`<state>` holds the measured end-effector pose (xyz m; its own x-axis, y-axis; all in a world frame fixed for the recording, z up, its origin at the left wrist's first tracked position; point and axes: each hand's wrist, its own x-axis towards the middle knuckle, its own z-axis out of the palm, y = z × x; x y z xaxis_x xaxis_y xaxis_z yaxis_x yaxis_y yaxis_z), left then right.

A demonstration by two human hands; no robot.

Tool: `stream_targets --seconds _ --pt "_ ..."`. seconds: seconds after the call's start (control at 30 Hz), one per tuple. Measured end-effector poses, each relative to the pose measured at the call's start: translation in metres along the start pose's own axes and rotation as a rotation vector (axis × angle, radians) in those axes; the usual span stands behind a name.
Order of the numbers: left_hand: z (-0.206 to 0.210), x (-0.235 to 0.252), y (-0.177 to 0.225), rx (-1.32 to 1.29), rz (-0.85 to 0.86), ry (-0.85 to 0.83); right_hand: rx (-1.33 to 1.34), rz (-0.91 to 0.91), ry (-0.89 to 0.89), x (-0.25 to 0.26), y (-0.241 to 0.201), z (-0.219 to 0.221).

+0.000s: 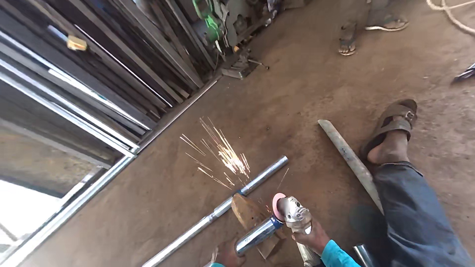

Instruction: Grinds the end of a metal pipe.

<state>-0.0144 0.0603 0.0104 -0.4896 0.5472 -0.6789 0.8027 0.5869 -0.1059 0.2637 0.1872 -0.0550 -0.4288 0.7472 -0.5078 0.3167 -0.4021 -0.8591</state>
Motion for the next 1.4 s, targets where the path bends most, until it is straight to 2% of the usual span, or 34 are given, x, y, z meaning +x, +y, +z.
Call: stream_targets --seconds 0.3,0.47,1.07,1.23,1.4 --pt "-0.001 0.007 -0.006 0.016 0.024 -0.011 0.092 -0.007 -0.008 0.004 0.007 0.004" --pt "-0.002 0.009 -0.009 -0.016 0.065 -0.014 0.050 -0.003 -0.048 0.001 0.001 -0.003" --pt "0.002 0.013 -0.013 0.001 0.058 -0.013 0.198 -0.024 -0.086 0.007 0.011 -0.002" --pt "-0.002 0.009 -0.010 -0.015 0.072 -0.025 0.156 -0.021 -0.054 0.009 0.010 0.003" --pt "-0.003 0.009 -0.009 -0.009 0.060 -0.019 -0.031 0.081 0.035 0.005 0.005 -0.001"
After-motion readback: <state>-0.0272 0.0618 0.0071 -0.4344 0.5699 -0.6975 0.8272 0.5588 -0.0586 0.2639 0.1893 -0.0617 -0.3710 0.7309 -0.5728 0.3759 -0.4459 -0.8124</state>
